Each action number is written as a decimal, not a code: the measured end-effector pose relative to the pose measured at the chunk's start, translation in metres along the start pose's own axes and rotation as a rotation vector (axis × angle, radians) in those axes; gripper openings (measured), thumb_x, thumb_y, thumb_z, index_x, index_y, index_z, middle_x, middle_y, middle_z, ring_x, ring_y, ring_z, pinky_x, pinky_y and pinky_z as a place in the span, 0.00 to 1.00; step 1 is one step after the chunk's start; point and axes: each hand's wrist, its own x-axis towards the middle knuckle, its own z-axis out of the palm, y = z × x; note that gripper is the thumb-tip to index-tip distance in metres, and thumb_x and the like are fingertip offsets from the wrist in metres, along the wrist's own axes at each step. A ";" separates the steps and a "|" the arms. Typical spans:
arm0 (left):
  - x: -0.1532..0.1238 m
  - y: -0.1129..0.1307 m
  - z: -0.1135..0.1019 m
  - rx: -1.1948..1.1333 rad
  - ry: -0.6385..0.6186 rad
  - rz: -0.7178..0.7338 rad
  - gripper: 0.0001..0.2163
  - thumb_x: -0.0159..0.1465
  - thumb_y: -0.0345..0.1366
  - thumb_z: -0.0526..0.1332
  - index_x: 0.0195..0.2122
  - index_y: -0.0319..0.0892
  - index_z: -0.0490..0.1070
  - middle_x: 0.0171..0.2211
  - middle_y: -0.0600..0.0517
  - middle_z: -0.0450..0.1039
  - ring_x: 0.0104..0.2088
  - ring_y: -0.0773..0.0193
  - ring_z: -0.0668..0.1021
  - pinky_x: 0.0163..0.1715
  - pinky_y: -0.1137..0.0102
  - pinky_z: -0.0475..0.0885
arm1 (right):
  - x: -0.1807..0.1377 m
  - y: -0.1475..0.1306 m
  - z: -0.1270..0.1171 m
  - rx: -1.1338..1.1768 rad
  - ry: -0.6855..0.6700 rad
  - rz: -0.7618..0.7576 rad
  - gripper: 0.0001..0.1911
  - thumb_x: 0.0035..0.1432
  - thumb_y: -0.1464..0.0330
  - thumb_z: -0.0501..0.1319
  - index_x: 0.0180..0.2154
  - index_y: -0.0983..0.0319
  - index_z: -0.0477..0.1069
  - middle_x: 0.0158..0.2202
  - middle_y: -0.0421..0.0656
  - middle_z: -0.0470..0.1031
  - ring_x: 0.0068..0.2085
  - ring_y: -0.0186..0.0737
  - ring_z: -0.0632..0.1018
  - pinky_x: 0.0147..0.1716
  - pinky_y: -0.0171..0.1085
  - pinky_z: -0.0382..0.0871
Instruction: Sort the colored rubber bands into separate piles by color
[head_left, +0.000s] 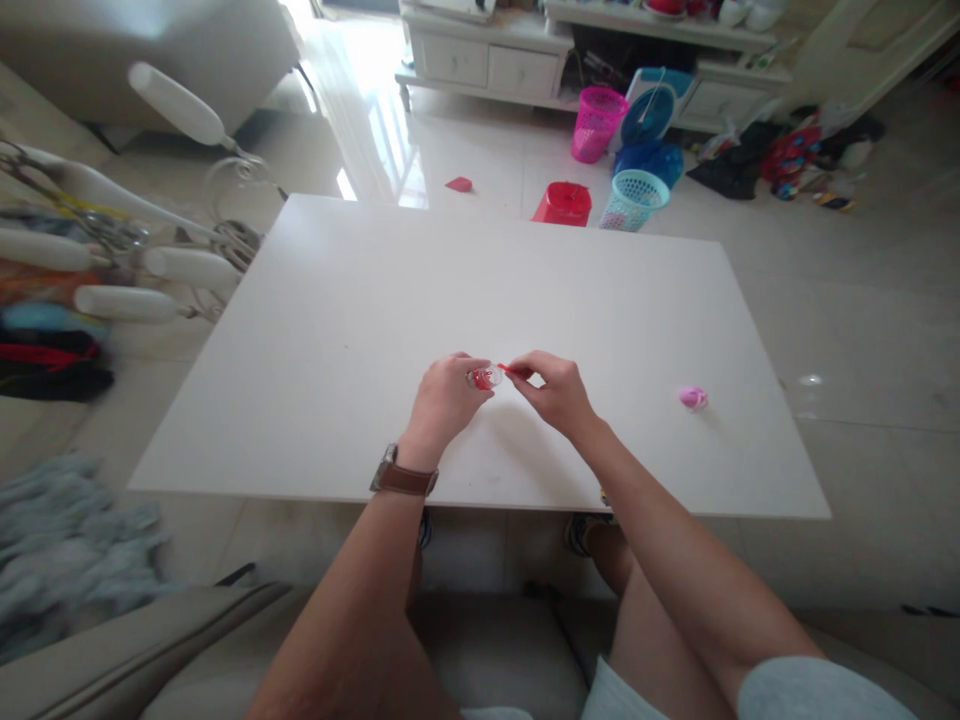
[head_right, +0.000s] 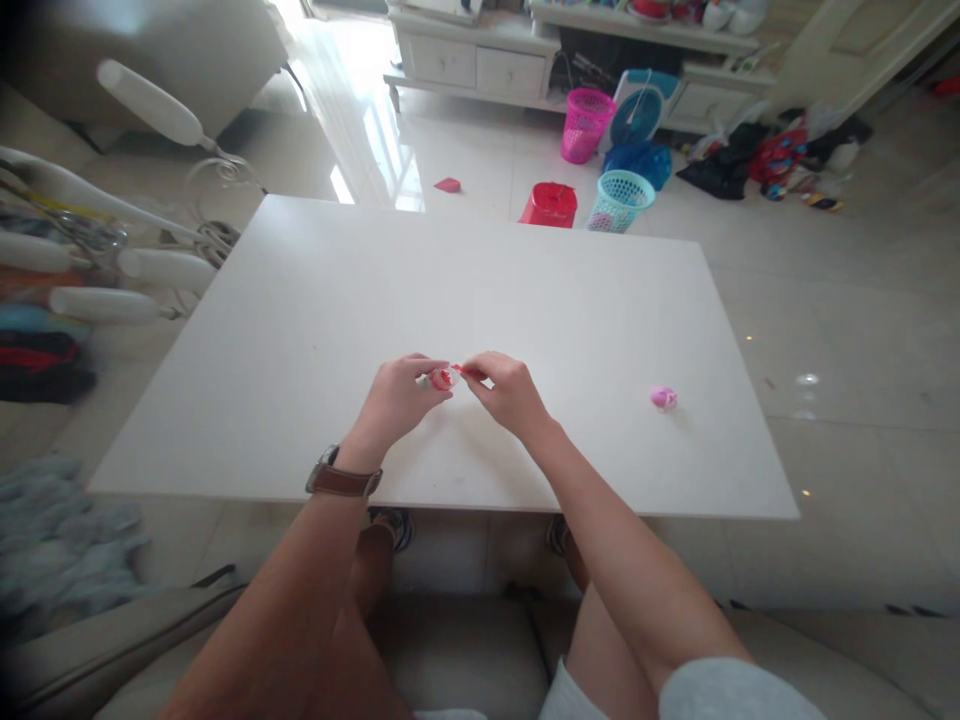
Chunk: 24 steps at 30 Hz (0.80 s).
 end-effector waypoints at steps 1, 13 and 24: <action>0.000 0.002 0.001 0.007 -0.015 0.013 0.11 0.55 0.31 0.68 0.40 0.47 0.83 0.40 0.48 0.80 0.40 0.56 0.80 0.44 0.65 0.73 | -0.001 0.000 0.002 -0.030 -0.026 -0.033 0.08 0.67 0.70 0.59 0.37 0.60 0.77 0.35 0.44 0.79 0.37 0.39 0.77 0.40 0.38 0.71; 0.001 0.008 0.006 -0.225 -0.065 -0.005 0.13 0.56 0.34 0.67 0.42 0.45 0.83 0.38 0.50 0.81 0.39 0.59 0.80 0.44 0.65 0.75 | 0.001 -0.004 -0.004 0.033 -0.035 -0.122 0.10 0.69 0.68 0.58 0.40 0.59 0.79 0.38 0.45 0.73 0.41 0.41 0.74 0.42 0.41 0.70; 0.004 0.008 0.010 -0.544 -0.139 -0.135 0.14 0.53 0.36 0.70 0.41 0.40 0.83 0.39 0.46 0.83 0.41 0.55 0.82 0.46 0.59 0.79 | -0.006 -0.015 -0.019 0.066 0.007 -0.071 0.09 0.64 0.70 0.57 0.44 0.57 0.72 0.42 0.44 0.77 0.48 0.46 0.73 0.48 0.45 0.71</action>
